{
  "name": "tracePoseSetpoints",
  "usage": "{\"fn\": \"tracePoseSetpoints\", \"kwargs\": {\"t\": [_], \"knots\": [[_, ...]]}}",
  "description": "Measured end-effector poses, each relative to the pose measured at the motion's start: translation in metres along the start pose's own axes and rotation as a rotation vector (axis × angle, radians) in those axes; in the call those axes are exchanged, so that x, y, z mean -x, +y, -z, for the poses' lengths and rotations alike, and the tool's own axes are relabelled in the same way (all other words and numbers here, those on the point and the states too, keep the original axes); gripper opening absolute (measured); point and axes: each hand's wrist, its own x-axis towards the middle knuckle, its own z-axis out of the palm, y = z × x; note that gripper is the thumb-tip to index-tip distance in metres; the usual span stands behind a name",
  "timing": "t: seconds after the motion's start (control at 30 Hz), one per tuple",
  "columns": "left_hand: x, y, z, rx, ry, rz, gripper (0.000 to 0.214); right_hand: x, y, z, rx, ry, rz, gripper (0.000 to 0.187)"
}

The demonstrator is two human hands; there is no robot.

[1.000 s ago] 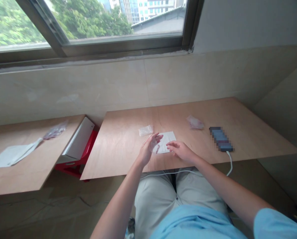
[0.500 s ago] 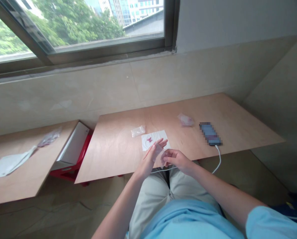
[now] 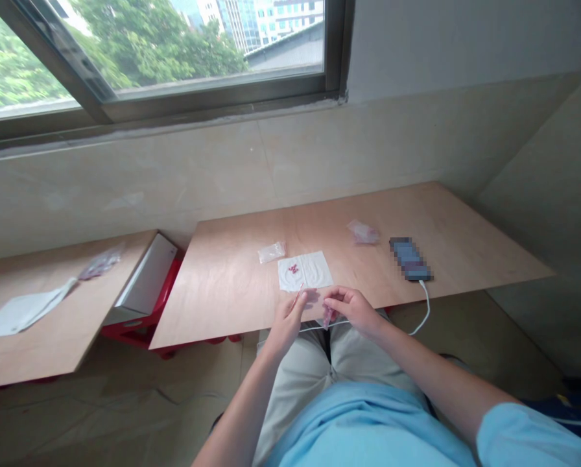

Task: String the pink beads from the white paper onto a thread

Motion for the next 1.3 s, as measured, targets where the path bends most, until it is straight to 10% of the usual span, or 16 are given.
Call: {"fn": "tracePoseSetpoints", "kwargs": {"t": [0.63, 1.3], "knots": [[-0.015, -0.007, 0.016, -0.044, 0.156, -0.09, 0.027, -0.002, 0.004, 0.004, -0.121, 0.11, -0.022, 0.038], [0.001, 0.0, -0.005, -0.515, -0.061, -0.309, 0.011, 0.006, -0.001, 0.003, 0.59, 0.04, 0.282, 0.016]]}}
